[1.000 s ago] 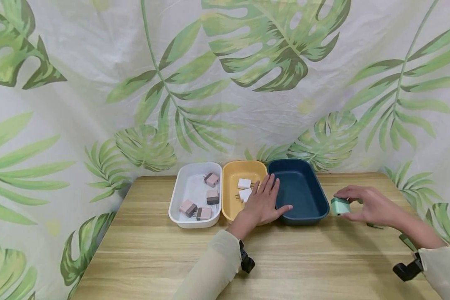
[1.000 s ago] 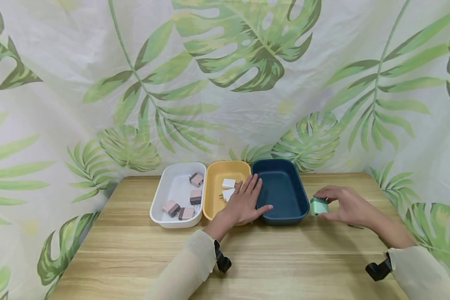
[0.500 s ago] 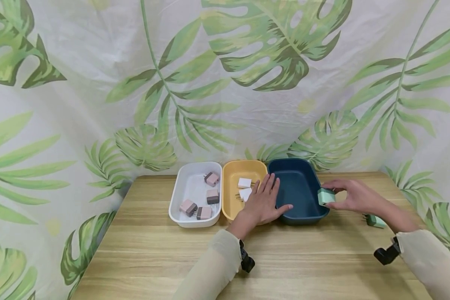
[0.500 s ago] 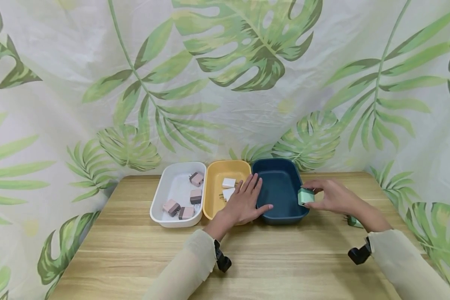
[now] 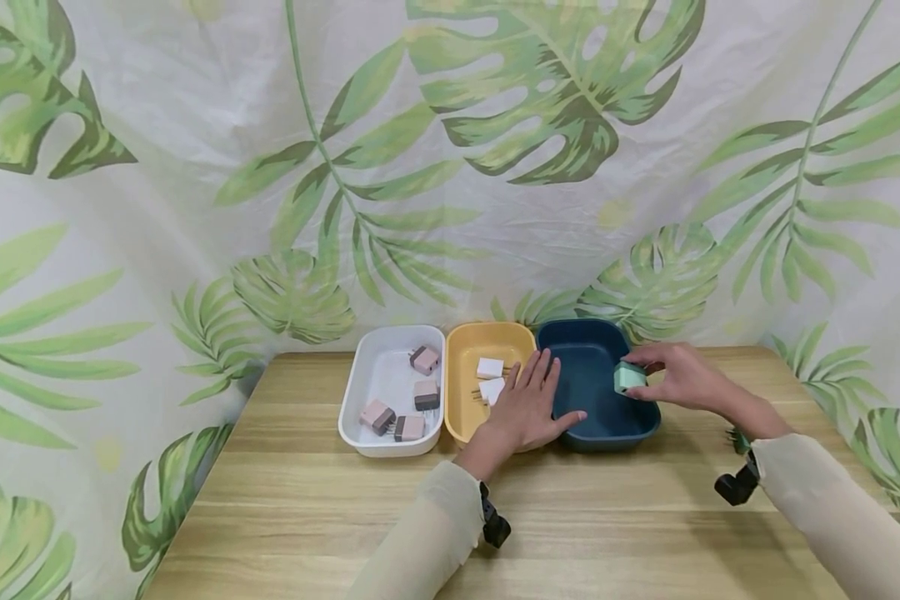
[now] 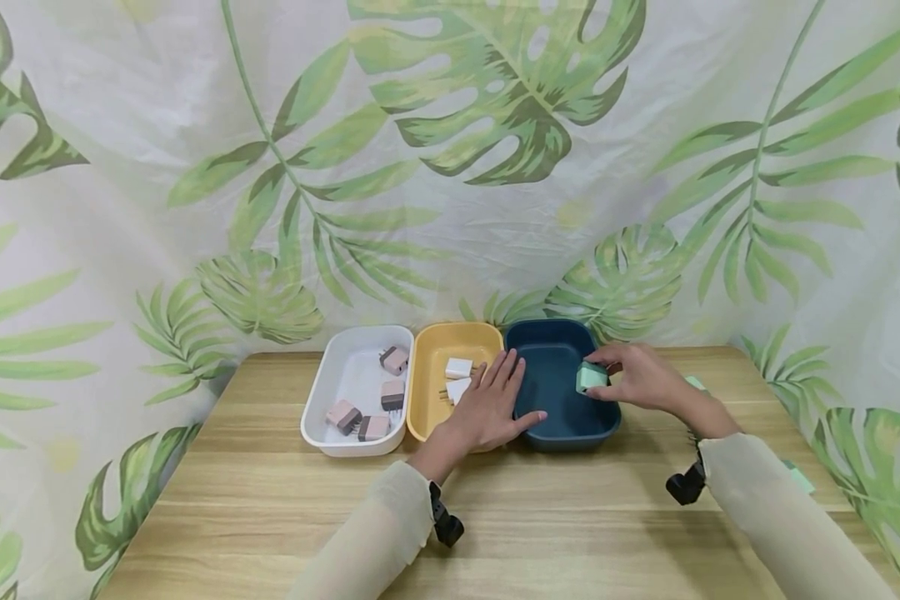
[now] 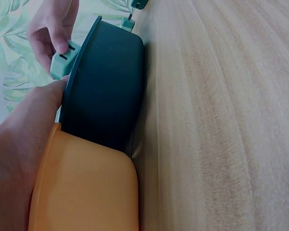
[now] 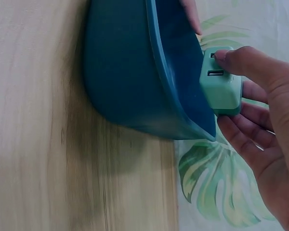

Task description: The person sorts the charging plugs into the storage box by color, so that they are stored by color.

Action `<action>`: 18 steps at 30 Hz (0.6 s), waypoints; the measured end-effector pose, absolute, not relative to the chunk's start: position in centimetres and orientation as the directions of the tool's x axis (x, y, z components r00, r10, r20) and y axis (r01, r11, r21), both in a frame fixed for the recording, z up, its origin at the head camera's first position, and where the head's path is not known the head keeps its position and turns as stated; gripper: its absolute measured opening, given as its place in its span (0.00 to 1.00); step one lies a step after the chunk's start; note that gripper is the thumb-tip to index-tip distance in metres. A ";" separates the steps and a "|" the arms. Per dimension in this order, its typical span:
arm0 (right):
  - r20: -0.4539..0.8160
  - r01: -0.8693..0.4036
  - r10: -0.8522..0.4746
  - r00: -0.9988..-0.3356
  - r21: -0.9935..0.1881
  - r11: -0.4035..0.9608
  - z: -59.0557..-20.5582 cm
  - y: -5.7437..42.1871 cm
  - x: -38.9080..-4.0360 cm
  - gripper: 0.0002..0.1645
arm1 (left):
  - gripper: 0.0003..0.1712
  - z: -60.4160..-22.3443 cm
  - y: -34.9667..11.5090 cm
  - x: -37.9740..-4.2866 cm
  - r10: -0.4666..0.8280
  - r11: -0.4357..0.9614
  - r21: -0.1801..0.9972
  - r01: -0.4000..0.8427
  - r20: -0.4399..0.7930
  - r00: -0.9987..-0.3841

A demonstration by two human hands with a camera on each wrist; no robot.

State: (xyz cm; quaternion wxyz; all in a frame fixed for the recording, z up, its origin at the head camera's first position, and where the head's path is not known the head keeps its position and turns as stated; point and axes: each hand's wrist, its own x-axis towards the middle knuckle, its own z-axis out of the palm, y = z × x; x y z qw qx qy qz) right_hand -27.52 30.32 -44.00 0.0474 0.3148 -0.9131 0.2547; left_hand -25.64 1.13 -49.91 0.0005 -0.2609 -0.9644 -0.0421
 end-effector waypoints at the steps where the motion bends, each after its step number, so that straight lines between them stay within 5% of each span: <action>1: 0.246 -0.596 -0.548 -0.799 -0.438 0.673 -44.1 30.1 -27.7 0.28 | 0.57 -50.0 1.1 -25.7 0.505 0.860 0.082 0.504 0.021 -0.863; 18: 0.256 -0.620 -0.568 -0.782 -0.411 0.669 -45.4 27.7 -31.0 0.28 | 0.58 -50.0 1.1 -25.7 0.501 0.862 0.074 0.502 0.029 -0.865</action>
